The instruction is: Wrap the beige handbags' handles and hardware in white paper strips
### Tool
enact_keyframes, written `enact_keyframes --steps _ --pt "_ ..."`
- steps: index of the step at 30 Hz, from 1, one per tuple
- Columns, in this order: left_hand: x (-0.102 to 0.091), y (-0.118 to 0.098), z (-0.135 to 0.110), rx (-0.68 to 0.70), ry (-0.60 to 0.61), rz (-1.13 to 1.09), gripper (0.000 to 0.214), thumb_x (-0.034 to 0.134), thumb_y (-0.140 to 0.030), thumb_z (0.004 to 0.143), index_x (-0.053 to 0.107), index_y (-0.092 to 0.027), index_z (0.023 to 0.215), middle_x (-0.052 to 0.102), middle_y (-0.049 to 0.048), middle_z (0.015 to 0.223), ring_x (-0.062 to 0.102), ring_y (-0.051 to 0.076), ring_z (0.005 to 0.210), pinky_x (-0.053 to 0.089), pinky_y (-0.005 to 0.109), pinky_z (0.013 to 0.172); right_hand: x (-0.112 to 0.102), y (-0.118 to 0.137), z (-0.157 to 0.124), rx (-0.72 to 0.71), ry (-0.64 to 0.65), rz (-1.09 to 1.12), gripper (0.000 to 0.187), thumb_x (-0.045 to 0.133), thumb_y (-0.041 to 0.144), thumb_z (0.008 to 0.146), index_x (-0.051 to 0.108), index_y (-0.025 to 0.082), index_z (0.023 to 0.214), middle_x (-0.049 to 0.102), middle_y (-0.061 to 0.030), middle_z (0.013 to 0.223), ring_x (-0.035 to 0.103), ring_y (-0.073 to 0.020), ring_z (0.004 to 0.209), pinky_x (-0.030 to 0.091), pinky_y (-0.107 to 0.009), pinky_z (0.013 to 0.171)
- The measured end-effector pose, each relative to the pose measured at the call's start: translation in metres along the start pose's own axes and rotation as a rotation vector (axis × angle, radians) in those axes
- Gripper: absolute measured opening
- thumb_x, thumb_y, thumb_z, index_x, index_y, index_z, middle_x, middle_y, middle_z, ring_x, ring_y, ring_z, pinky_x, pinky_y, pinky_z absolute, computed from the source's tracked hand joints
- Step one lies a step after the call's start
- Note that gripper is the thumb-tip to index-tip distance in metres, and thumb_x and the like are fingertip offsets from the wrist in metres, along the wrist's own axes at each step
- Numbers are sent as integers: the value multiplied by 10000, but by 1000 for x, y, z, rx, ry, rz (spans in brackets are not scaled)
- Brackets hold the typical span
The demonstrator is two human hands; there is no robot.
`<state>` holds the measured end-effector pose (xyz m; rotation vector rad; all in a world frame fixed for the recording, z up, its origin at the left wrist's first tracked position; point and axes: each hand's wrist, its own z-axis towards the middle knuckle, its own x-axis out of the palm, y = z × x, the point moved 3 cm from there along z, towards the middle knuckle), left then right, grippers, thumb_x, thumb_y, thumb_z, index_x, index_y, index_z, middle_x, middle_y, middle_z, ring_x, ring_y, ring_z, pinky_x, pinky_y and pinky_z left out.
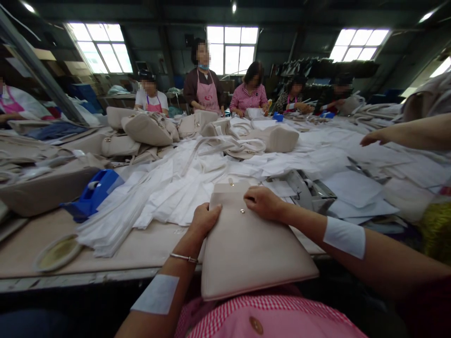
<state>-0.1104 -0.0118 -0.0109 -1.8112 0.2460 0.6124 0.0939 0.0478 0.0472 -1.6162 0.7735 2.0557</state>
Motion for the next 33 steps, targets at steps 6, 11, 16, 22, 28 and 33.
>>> enact_keyframes --steps 6,11,16,22,28,33 --pt "0 2 3 -8 -1 -14 379 612 -457 795 720 -119 928 759 122 884 697 225 760 486 247 590 -31 -40 -31 244 -395 277 173 549 218 826 692 152 754 684 -40 735 603 -157 694 433 -252 675" --pt "0 3 8 -23 40 -2 426 601 -505 797 716 -127 958 759 112 839 698 224 709 497 258 579 -35 -59 -116 315 -351 -42 245 461 231 909 672 161 808 645 -79 786 593 -188 767 438 -288 744" --pt "-2 -3 11 -67 70 19 390 607 -487 800 716 -135 928 753 96 788 696 221 677 490 249 533 31 -68 -212 362 131 -316 276 452 36 826 698 146 887 670 -151 919 607 -253 832 452 -357 758" --pt "-2 -6 8 -149 118 -71 348 611 -454 828 691 -138 948 732 75 714 670 199 596 496 250 494 16 -64 -205 429 -115 -51 220 474 172 894 679 133 825 640 -183 1102 595 -285 1009 461 -435 907" --pt "-10 10 5 -242 134 -166 388 610 -476 851 645 -157 1068 748 77 789 685 200 600 540 283 535 0 -39 -127 742 -160 1058 283 475 264 852 582 139 1082 681 -84 954 633 -144 646 505 -272 547" --pt "-14 28 7 -240 93 -172 402 609 -471 866 633 -147 1104 748 87 781 713 223 685 564 291 576 10 -8 -84 715 33 1290 403 616 495 808 659 137 987 720 -98 970 665 -183 789 509 -249 611"
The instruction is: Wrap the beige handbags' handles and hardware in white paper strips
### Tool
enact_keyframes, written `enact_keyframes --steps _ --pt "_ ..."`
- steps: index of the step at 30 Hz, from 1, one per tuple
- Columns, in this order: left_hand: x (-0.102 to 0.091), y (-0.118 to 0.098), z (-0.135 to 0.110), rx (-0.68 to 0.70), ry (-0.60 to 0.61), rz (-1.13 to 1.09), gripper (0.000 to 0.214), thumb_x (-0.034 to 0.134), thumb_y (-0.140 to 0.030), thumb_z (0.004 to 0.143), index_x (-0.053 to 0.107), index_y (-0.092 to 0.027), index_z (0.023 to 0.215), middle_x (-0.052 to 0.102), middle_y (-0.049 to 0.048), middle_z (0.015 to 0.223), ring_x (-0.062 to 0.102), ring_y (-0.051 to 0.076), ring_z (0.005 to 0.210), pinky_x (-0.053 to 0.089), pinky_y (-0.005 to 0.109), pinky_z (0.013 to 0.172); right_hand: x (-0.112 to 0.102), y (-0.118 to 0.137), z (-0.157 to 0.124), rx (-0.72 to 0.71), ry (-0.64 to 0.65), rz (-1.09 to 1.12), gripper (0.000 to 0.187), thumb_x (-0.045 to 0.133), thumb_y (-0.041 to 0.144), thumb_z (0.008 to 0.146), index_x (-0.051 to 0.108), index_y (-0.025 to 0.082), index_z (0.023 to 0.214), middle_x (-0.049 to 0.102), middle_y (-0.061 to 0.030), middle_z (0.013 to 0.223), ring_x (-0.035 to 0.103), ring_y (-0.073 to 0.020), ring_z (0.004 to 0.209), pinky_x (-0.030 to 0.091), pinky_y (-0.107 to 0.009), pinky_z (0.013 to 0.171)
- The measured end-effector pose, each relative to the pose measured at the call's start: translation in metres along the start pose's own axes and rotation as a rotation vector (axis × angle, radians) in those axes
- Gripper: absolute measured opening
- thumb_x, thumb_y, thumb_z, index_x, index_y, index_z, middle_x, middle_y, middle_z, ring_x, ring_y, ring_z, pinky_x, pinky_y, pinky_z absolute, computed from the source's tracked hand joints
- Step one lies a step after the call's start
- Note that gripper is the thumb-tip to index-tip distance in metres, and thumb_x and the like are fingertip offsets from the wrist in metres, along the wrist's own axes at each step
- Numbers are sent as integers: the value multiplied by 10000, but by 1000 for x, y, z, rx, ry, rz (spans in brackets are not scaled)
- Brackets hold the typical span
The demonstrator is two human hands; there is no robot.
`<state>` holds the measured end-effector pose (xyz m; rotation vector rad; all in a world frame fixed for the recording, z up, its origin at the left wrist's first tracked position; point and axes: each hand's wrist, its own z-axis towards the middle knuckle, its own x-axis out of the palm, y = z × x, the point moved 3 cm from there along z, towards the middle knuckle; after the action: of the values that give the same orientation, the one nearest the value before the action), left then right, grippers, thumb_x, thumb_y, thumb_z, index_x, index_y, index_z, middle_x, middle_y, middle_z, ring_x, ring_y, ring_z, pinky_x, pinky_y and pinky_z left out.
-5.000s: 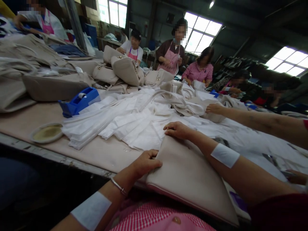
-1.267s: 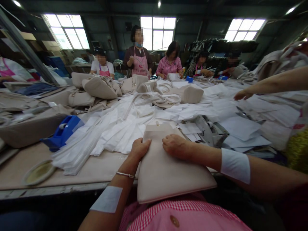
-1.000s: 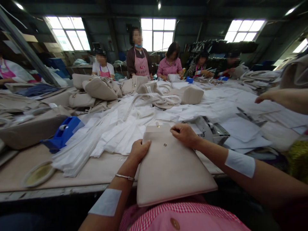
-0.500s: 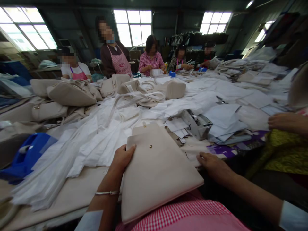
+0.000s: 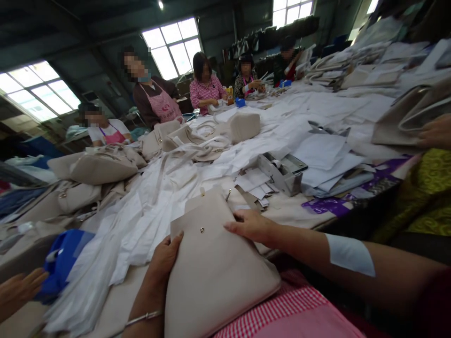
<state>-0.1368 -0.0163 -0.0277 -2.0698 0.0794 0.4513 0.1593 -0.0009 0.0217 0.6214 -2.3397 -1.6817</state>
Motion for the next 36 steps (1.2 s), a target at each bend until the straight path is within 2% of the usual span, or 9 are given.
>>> enact_keyframes --steps 7,14,18,22,25,29,32,34,36 --pt "5 -8 -3 10 -50 101 385 584 -471 886 651 -145 1081 753 88 800 716 203 681 575 271 588 12 -25 24 92 -49 16 320 446 211 874 592 128 1147 723 -127 1037 687 -195 802 510 -261 610" --pt "11 -19 -10 73 -44 185 408 591 -491 863 693 -127 1018 757 96 817 701 199 681 539 249 567 -9 -30 22 -104 -209 -597 412 471 327 909 549 117 1256 699 -156 1057 649 -252 952 502 -353 813" --pt "11 -18 -11 87 -24 158 434 595 -519 842 695 -133 1014 759 101 861 698 202 679 534 260 569 -7 22 14 -472 -308 -1009 555 577 350 865 495 74 1340 480 -263 1386 483 -366 1248 395 -502 1009" --pt "12 -16 -11 107 8 153 445 561 -520 858 674 -143 1066 759 104 918 709 211 721 548 275 602 27 50 20 -802 37 -1083 659 572 529 861 485 137 1384 348 -196 1524 275 -353 1416 236 -524 1126" --pt "11 -12 -9 136 2 209 456 554 -536 854 676 -149 1062 754 109 953 714 236 802 555 297 657 45 27 38 -612 244 -1156 838 497 709 816 374 218 1484 274 -192 1566 210 -435 1428 145 -645 1104" --pt "6 -15 -11 173 -123 374 556 597 -554 812 649 -101 1130 714 191 1034 666 346 982 513 439 851 43 -7 53 -369 226 -1197 854 383 801 796 270 354 1515 188 -188 1595 175 -495 1420 118 -722 1045" --pt "8 -34 -20 428 -327 689 638 579 -468 850 496 -87 1354 599 244 1272 529 379 1225 380 509 1035 41 -11 53 -368 218 -1219 850 355 816 792 264 372 1512 197 -189 1592 164 -483 1429 88 -714 1053" --pt "23 -45 -26 714 -222 904 596 521 -431 898 440 -154 1419 502 190 1421 423 326 1346 274 478 1130 42 -9 52 -375 222 -1229 861 337 824 790 260 366 1515 208 -191 1589 170 -478 1429 81 -712 1055" --pt "39 -44 -27 858 44 1024 599 480 -474 917 427 -183 1437 435 146 1495 345 299 1407 193 472 1172 44 -9 52 -373 216 -1233 875 329 817 799 246 336 1524 215 -198 1586 170 -468 1432 89 -701 1064"
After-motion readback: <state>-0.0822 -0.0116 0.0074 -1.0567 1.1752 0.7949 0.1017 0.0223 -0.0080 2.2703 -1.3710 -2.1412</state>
